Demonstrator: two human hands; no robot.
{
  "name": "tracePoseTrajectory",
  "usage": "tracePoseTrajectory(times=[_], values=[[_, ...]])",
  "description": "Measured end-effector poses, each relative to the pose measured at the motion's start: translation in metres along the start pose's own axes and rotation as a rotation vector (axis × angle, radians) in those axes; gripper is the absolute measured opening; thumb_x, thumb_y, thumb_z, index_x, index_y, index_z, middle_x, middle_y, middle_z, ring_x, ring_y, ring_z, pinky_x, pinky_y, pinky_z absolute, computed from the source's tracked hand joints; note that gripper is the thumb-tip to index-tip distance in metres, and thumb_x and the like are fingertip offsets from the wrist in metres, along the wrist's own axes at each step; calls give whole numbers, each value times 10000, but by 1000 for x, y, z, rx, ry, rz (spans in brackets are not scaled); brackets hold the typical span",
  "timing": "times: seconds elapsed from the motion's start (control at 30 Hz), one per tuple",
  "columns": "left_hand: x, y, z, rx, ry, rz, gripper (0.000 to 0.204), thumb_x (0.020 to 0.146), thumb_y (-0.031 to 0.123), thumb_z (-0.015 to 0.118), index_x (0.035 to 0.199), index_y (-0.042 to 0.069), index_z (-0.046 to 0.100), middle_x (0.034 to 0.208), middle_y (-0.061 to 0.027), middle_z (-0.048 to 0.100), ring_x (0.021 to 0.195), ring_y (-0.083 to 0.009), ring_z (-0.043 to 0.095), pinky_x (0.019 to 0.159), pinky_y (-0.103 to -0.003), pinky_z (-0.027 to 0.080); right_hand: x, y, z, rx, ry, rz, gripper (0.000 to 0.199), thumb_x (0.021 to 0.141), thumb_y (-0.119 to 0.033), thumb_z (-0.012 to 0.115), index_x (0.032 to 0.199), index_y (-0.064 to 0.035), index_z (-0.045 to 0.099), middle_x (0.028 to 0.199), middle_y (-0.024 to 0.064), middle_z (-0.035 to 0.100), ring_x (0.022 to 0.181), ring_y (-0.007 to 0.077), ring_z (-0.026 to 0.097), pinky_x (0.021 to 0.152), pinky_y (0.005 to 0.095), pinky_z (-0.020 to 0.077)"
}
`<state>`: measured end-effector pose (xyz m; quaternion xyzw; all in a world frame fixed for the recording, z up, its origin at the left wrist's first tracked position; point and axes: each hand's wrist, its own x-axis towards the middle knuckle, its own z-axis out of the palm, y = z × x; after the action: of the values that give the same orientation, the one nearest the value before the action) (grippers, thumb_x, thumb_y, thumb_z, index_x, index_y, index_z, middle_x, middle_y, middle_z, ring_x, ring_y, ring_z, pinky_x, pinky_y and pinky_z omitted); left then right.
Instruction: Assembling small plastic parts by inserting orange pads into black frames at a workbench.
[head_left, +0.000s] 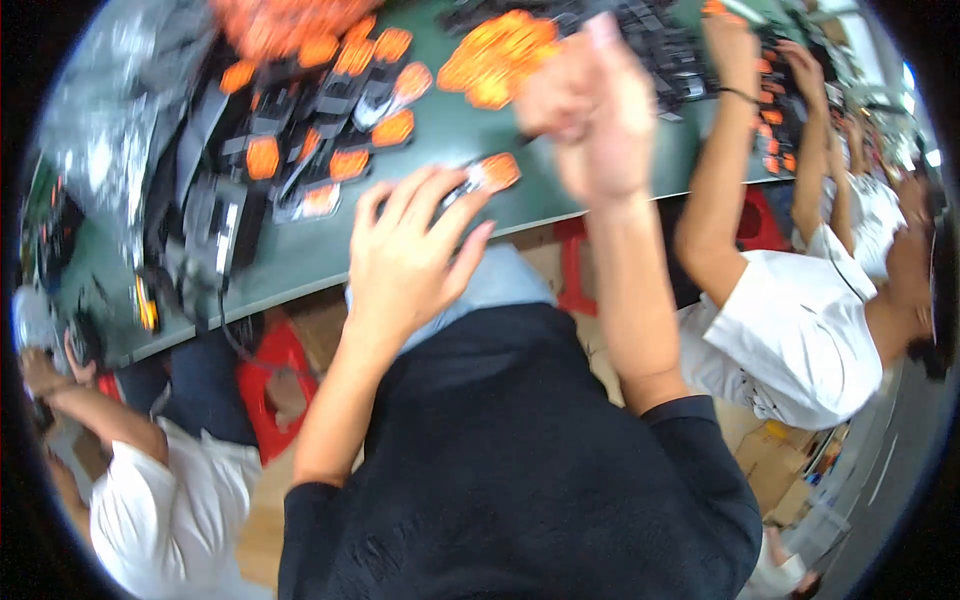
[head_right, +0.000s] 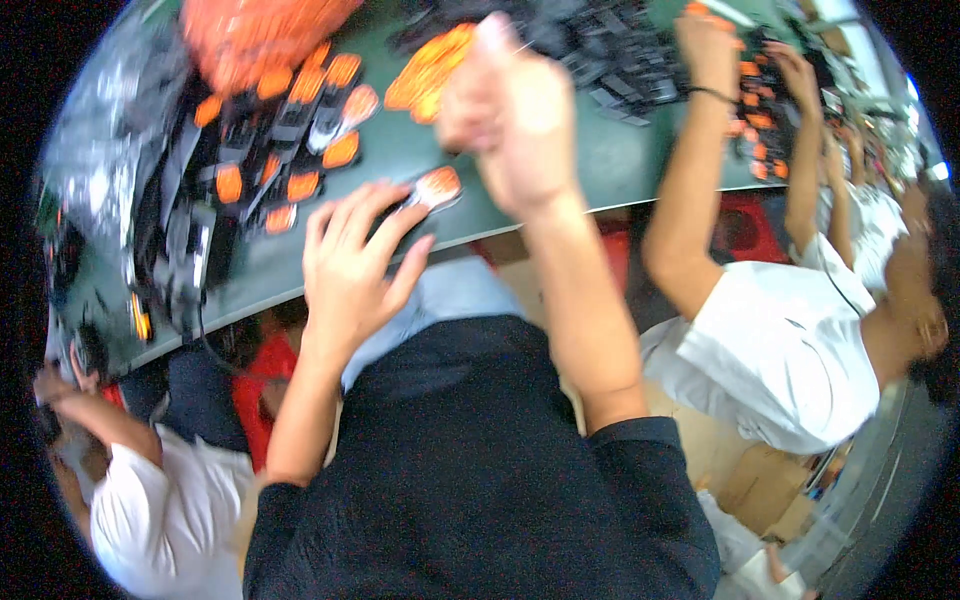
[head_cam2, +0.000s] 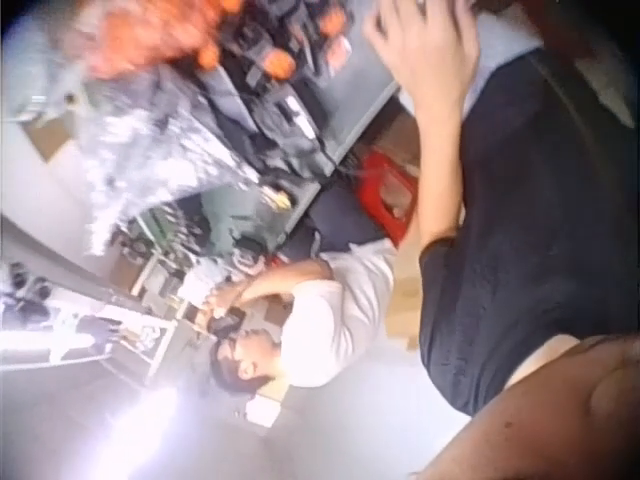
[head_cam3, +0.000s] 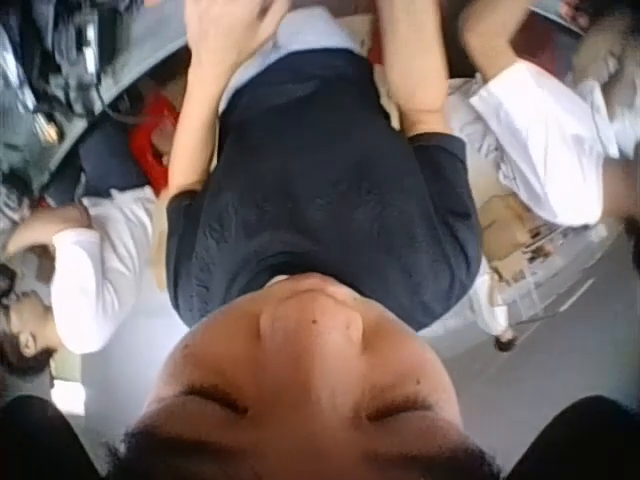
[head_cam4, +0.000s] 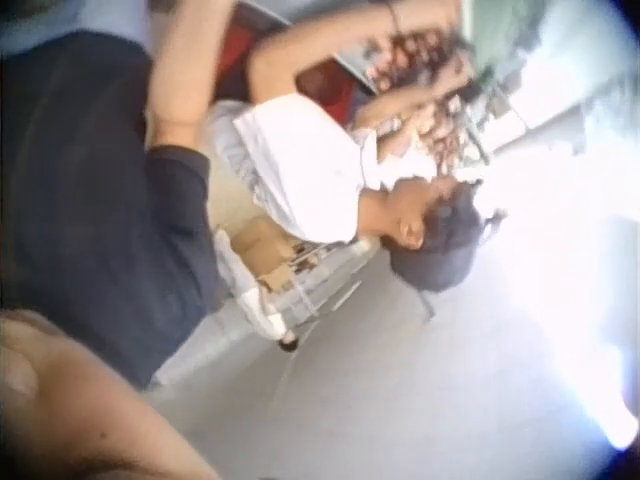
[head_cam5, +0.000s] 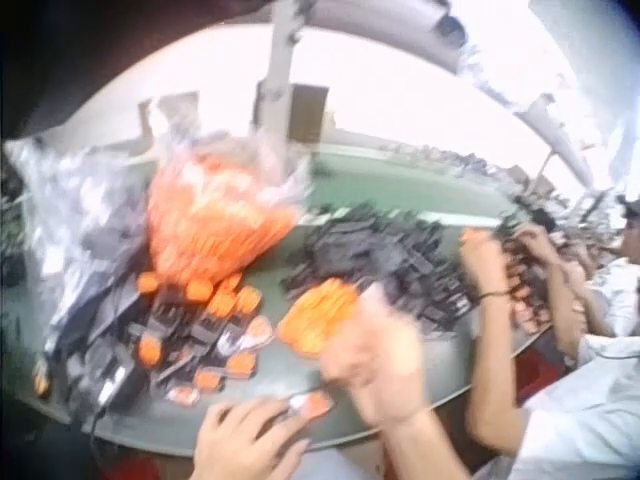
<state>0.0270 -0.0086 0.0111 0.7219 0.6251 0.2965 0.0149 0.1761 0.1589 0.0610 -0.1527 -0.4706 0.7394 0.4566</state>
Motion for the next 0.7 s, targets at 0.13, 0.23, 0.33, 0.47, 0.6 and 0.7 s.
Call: tracePoseTrajectory(times=[0.13, 0.23, 0.33, 0.47, 0.6, 0.7], values=[[6, 6, -2, 38, 28, -100, 342, 941, 305, 800, 1233, 135, 747, 1342, -64, 705, 1330, -281, 635, 1112, -489, 416, -29, 34, 3, 139, 185, 32, 143, 1119, -224, 653, 1093, -150, 534, 787, -37, 462, 537, 66, 390, 481, 250, 331], [6, 12, -5, 70, 88, -77, 343, 946, 282, 794, 1240, 117, 734, 1405, -111, 658, 1363, -312, 599, 1114, -491, 416, -50, 24, 9, 247, 235, 86, 265, 1161, -345, 575, 998, -152, 497, 746, -55, 396, 527, 52, 328, 476, 244, 254], [-4, 2, -3, -51, 205, -34, 325, 945, 216, 770, 1243, 95, 727, 1367, -128, 658, 1266, -351, 605, 1099, -494, 420, -55, 27, 5, 562, 132, 110, 369, 1191, -429, 463, 955, -147, 492, 727, -53, 378, 536, 63, 335, 495, 252, 271], [-2, 13, -11, -224, 101, -26, 194, 979, 139, 726, 1138, 29, 718, 1089, -147, 715, 1000, -332, 645, 941, -448, 439, -59, 28, 37, 550, 267, 79, 324, 1201, -387, 447, 1019, -127, 510, 730, -49, 376, 554, 70, 352, 528, 259, 308], [-14, 23, -5, -302, 100, -17, 107, 999, 79, 716, 978, -12, 664, 937, -173, 683, 859, -377, 638, 804, -454, 486, -70, 17, 47, 467, 222, -7, 438, 1198, -431, 425, 885, -131, 489, 676, -53, 337, 538, 78, 295, 530, 277, 284], [-18, 30, -4, -350, 137, -9, 89, 982, 21, 723, 987, -25, 648, 935, -178, 668, 823, -356, 634, 738, -427, 515, -71, 16, 40, 672, -43, -2, 615, 1179, -541, 392, 691, -167, 365, 600, -59, 268, 521, 96, 248, 527, 293, 241]])
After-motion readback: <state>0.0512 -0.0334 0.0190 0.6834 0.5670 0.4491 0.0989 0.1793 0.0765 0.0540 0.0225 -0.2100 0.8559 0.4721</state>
